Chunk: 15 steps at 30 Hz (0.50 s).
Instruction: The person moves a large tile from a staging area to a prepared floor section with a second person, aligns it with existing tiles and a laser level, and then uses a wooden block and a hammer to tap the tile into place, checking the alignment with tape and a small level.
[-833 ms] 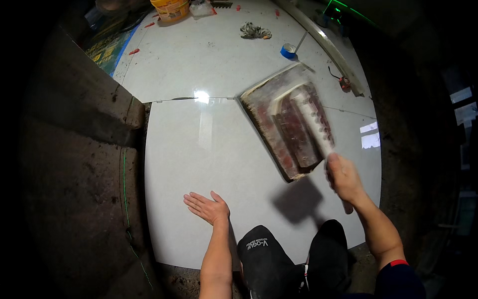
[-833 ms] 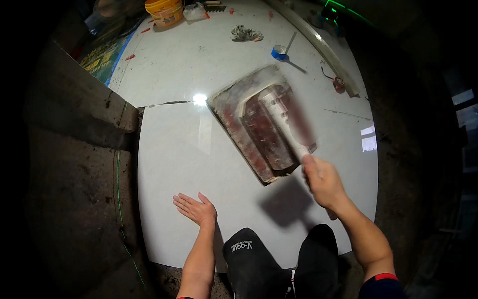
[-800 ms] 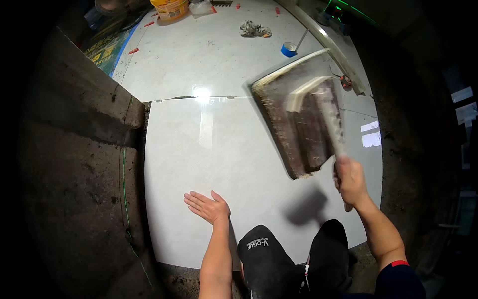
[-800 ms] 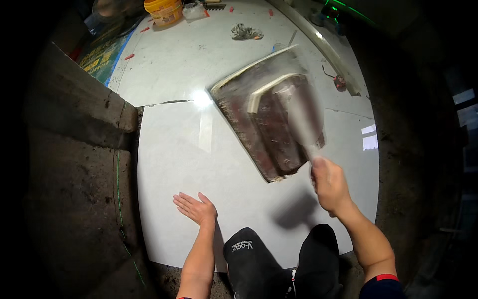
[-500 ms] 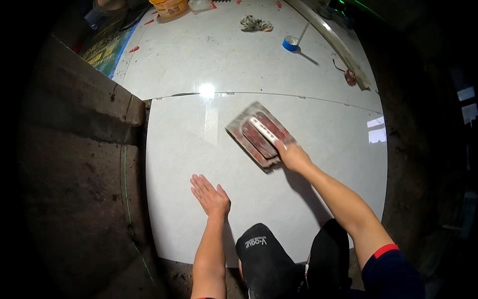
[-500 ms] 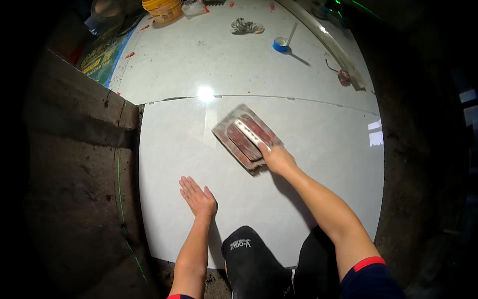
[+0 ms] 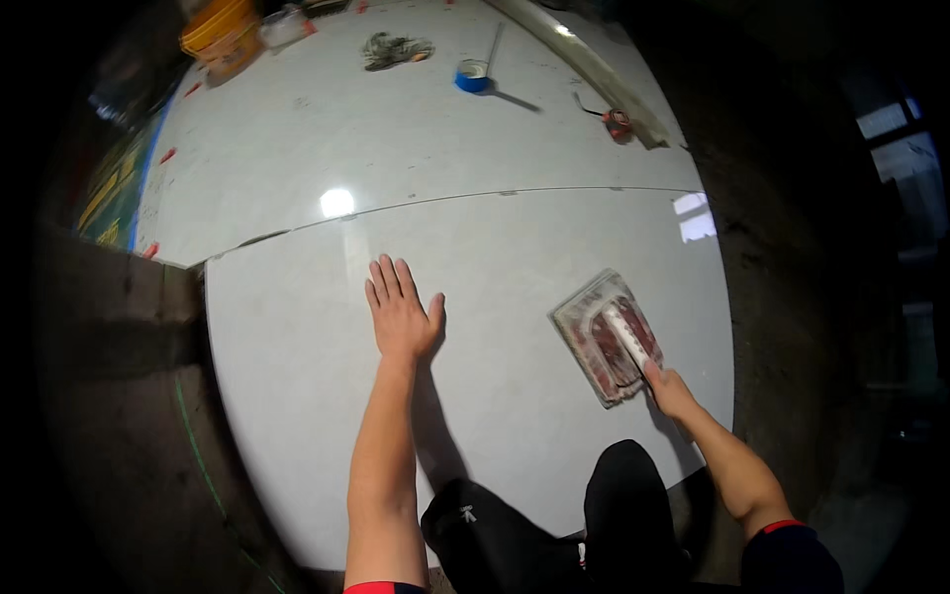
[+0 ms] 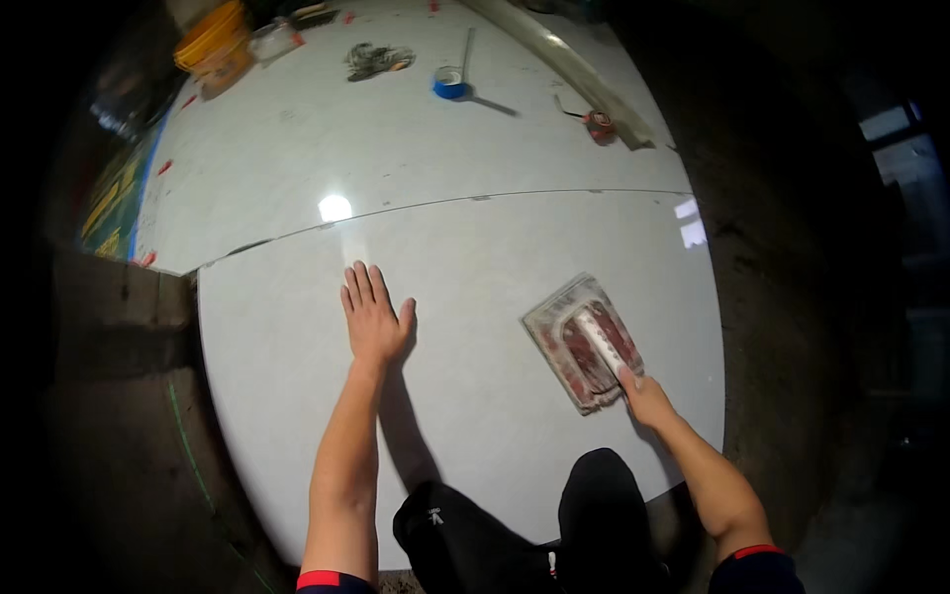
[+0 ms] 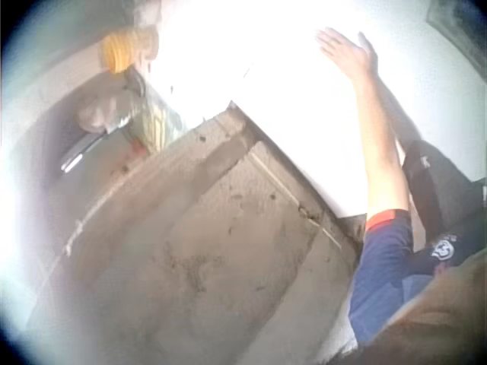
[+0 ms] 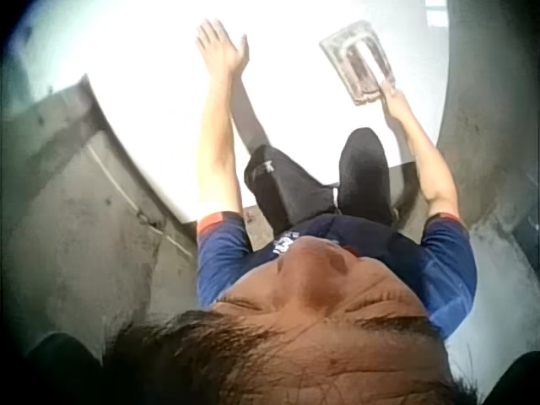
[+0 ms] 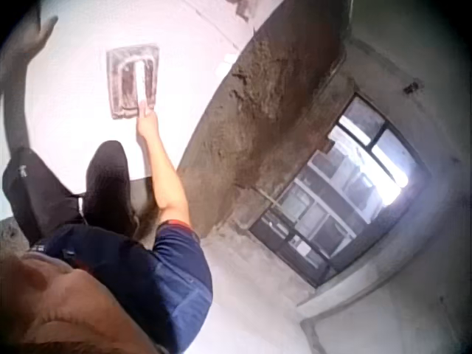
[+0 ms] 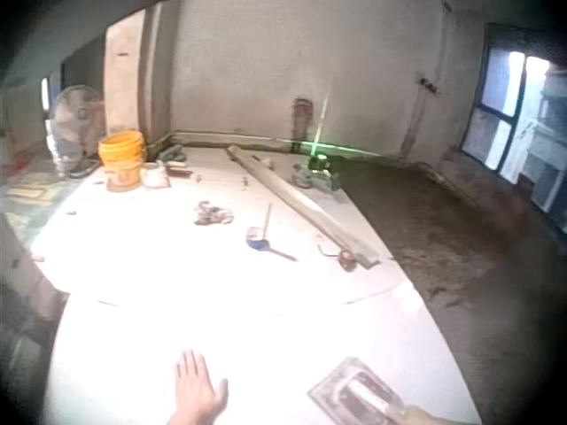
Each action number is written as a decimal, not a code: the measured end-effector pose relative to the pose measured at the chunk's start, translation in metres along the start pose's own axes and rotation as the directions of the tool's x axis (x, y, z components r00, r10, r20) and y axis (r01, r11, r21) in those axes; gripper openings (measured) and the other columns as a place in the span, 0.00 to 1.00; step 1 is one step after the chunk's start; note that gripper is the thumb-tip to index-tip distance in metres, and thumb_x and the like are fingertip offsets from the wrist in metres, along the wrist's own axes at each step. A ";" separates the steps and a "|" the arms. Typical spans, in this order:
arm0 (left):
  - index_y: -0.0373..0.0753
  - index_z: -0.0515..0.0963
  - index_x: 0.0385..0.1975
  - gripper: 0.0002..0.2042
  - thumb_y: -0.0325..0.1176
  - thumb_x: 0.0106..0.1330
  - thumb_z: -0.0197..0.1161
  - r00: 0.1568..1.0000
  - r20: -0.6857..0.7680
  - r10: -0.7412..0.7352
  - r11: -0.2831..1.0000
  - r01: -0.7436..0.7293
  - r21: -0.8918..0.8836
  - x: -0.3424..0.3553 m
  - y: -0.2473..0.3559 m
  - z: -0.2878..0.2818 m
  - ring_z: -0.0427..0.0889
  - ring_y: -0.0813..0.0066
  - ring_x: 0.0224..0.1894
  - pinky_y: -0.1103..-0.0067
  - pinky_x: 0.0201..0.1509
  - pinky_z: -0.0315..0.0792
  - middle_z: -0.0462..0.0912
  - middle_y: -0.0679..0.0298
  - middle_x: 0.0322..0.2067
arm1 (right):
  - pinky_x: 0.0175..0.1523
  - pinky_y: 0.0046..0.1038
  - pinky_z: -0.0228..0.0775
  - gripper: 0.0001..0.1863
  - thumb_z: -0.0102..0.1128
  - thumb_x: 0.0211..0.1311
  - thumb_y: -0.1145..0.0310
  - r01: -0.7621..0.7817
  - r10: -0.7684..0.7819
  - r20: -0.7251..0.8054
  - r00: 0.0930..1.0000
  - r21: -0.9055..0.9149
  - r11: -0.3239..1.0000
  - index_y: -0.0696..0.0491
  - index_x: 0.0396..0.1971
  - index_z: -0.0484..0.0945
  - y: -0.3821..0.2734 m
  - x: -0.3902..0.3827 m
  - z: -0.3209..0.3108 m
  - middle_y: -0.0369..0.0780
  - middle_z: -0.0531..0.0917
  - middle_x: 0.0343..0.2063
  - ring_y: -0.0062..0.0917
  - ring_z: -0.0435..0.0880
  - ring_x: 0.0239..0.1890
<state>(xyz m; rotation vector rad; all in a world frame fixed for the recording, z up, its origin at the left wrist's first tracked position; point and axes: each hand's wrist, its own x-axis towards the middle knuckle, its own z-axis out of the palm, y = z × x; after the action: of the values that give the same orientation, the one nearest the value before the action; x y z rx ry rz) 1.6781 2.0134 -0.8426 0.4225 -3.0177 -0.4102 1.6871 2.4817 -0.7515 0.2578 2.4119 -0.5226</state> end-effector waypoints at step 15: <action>0.27 0.57 0.68 0.36 0.50 0.68 0.53 0.975 -0.160 0.154 0.972 -0.121 0.203 0.119 -0.007 0.063 0.49 0.50 0.74 0.61 0.76 0.43 0.55 0.46 0.70 | 0.53 0.44 0.71 0.31 0.41 0.73 0.46 -0.705 0.656 0.269 0.706 0.171 0.689 0.57 0.62 0.67 0.285 -0.113 0.100 0.58 0.75 0.53 0.49 0.81 0.48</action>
<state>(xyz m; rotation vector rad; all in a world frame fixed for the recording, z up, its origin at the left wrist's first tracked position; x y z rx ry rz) 1.5593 1.9894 -0.9021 0.2421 -2.9002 -0.0676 1.9183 2.6896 -0.8372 1.1307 1.8534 -0.4751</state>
